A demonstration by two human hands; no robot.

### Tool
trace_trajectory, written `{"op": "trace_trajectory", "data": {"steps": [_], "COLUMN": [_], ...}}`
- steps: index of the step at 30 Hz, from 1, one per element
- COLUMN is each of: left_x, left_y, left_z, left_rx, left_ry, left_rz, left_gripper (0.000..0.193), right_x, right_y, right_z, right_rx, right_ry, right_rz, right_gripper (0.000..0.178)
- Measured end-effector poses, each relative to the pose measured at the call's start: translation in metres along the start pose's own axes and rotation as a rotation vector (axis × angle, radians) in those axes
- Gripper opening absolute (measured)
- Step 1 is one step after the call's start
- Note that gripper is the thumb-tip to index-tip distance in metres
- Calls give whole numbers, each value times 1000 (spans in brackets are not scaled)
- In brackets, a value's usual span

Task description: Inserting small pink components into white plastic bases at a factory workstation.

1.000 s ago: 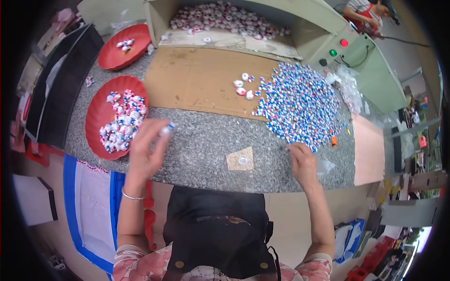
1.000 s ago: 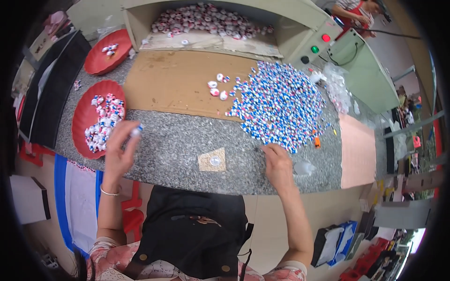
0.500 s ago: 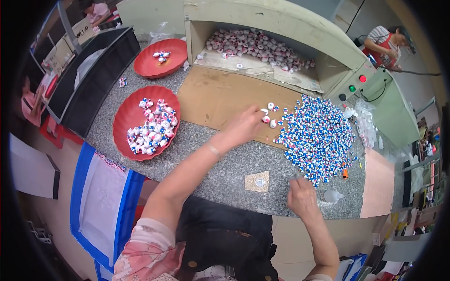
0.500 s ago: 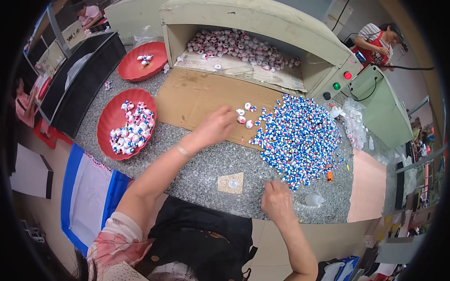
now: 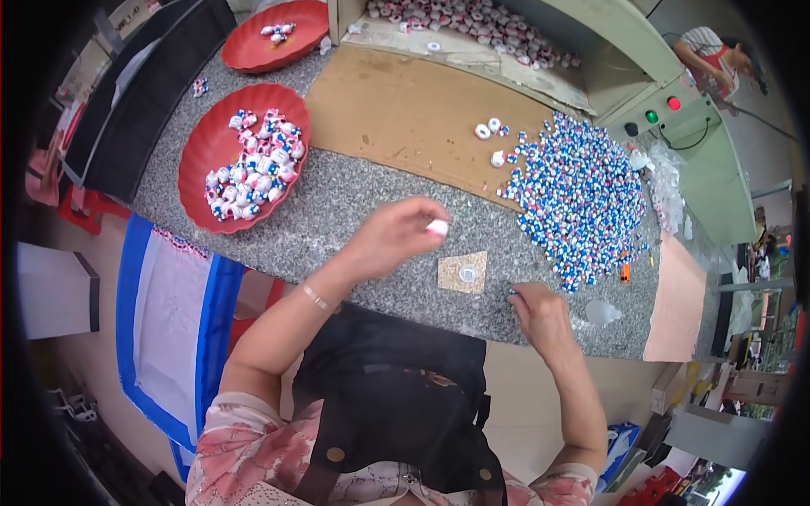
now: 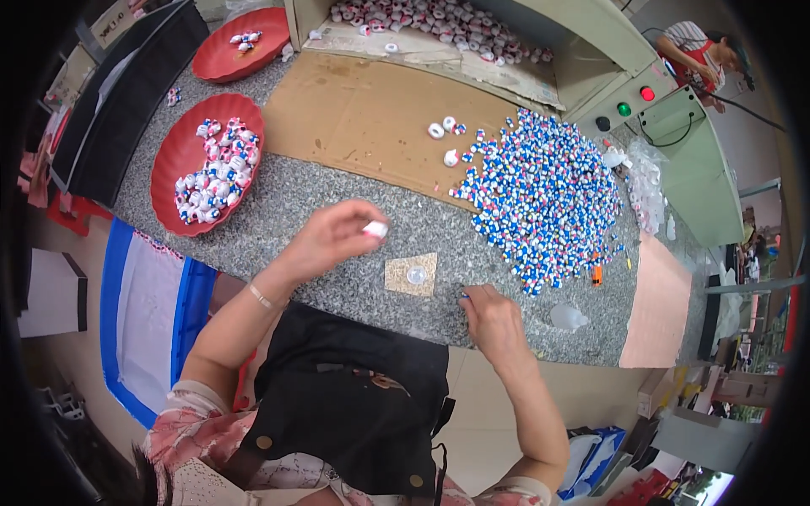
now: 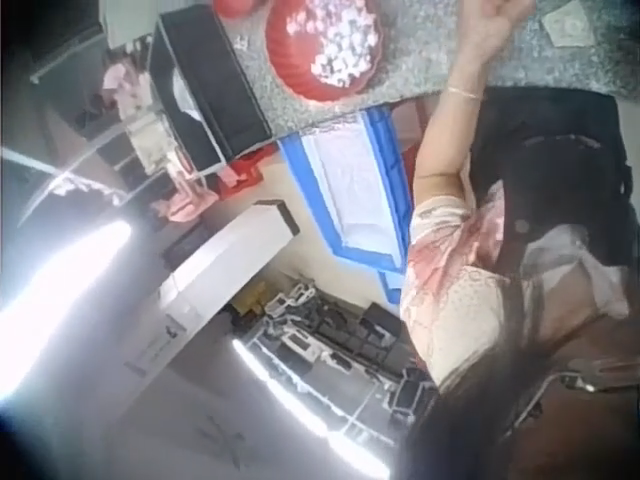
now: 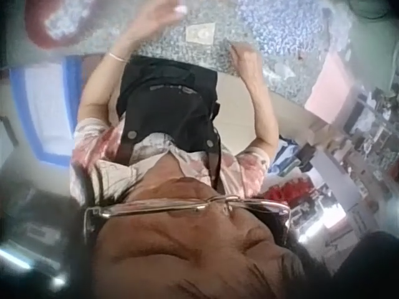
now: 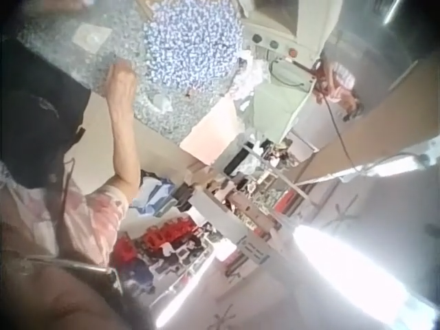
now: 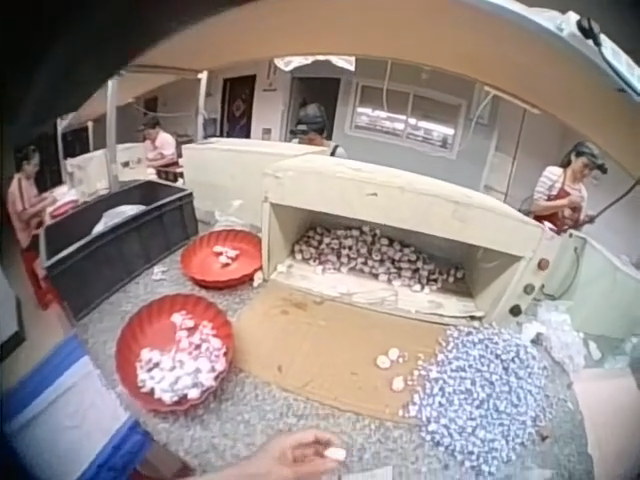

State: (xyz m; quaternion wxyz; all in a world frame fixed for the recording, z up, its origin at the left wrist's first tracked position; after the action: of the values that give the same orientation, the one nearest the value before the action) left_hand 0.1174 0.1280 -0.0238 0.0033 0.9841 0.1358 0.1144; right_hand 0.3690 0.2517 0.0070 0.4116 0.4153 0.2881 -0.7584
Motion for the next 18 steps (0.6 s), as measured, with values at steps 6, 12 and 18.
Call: {"op": "trace_trajectory", "data": {"steps": [6,12,18], "left_x": [2,5,9], "left_y": [75,75,64], "left_z": [24,28,4], "left_rx": [-129,-84,-65], "left_ry": [231,355,271], "left_rz": [-106,-57,-36], "left_gripper": [26,28,31], "right_x": [-4,10,21], "right_y": [-6,-30,-53], "right_z": [6,45,48], "right_rx": [55,-129,-289], "right_ry": [-22,-94,177], "right_rz": [65,9,173], "right_gripper": [10,12,12]}}
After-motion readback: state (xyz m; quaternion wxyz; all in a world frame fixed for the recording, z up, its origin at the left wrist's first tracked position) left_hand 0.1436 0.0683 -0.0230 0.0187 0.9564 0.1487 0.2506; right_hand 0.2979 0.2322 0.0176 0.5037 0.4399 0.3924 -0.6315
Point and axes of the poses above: each hand's wrist, its own y-axis away from the middle knuckle, its own x-axis out of the palm, z = x × y, the point moved 2 cm from there along -y, towards the middle knuckle, and after that the axes turned 4 degrees about -y, right-handed, at the moved point
